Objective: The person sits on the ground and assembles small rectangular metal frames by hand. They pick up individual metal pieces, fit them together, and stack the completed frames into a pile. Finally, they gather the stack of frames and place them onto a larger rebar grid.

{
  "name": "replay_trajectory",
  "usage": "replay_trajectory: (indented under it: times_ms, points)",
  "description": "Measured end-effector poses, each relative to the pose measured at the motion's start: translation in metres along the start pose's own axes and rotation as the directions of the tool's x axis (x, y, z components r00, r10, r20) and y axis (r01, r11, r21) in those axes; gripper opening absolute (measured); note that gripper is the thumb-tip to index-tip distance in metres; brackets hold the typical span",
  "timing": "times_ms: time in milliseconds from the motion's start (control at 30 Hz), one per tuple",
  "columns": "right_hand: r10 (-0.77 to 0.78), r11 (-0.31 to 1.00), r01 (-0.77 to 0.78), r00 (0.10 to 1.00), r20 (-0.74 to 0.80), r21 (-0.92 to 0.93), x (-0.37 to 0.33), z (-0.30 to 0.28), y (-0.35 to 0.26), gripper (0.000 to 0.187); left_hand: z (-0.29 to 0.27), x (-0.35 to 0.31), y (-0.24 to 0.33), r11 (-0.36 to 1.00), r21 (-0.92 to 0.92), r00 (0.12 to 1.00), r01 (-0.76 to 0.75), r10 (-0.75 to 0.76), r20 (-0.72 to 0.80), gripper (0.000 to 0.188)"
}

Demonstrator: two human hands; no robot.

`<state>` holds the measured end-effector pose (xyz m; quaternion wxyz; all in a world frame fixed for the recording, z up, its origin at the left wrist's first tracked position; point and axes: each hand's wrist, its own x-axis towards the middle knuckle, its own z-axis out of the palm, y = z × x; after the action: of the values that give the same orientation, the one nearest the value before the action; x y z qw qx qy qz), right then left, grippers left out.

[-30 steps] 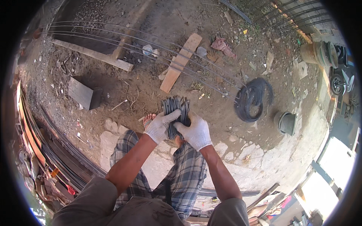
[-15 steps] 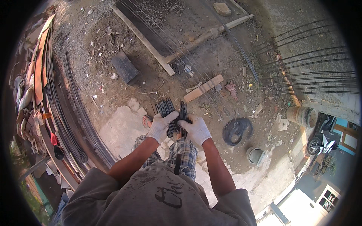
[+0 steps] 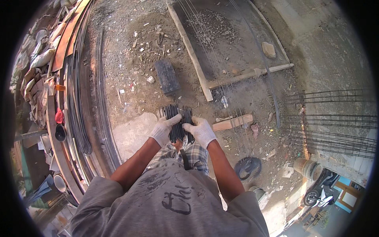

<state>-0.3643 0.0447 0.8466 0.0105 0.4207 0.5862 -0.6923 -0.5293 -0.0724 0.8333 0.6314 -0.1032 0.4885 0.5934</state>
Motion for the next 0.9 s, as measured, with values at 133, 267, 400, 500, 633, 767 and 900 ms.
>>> replay_trajectory:
  times_ms: [133,267,400,500,633,767,900]
  points:
    - [0.054,0.994,-0.061,0.995,0.079,0.086,0.045,0.021,-0.041,0.04,-0.028,0.016,0.042,1.0,-0.025,0.997,0.008,-0.006,0.071,0.033]
    - [0.014,0.997,-0.025,0.99,0.143,0.077,0.106,0.033,-0.067,0.04,-0.046,0.045,0.085,0.996,-0.053,0.997,-0.066,0.067,0.027,0.032]
    - [-0.027,1.0,0.029,0.965,0.262,-0.001,0.188,0.049,-0.11,0.042,-0.061,0.077,0.143,0.985,0.012,0.98,-0.173,0.173,-0.094,0.027]
    - [-0.069,0.994,0.09,0.948,0.312,-0.055,0.215,0.067,-0.145,0.045,-0.07,0.078,0.187,0.982,-0.085,0.977,-0.168,0.154,-0.148,0.026]
    - [0.004,0.999,0.012,0.899,0.438,-0.035,0.278,0.076,-0.193,0.047,-0.094,0.098,0.244,0.96,-0.238,0.986,-0.146,0.122,-0.115,0.026]
    - [-0.03,0.993,0.074,0.908,0.417,-0.09,0.329,0.106,-0.236,0.038,-0.122,0.121,0.305,0.95,-0.288,0.991,-0.12,0.098,-0.088,0.028]
    - [-0.076,0.942,0.178,0.939,0.337,-0.284,0.375,0.157,-0.286,0.051,-0.191,0.162,0.371,0.982,-0.177,0.997,-0.065,0.071,0.028,0.034]
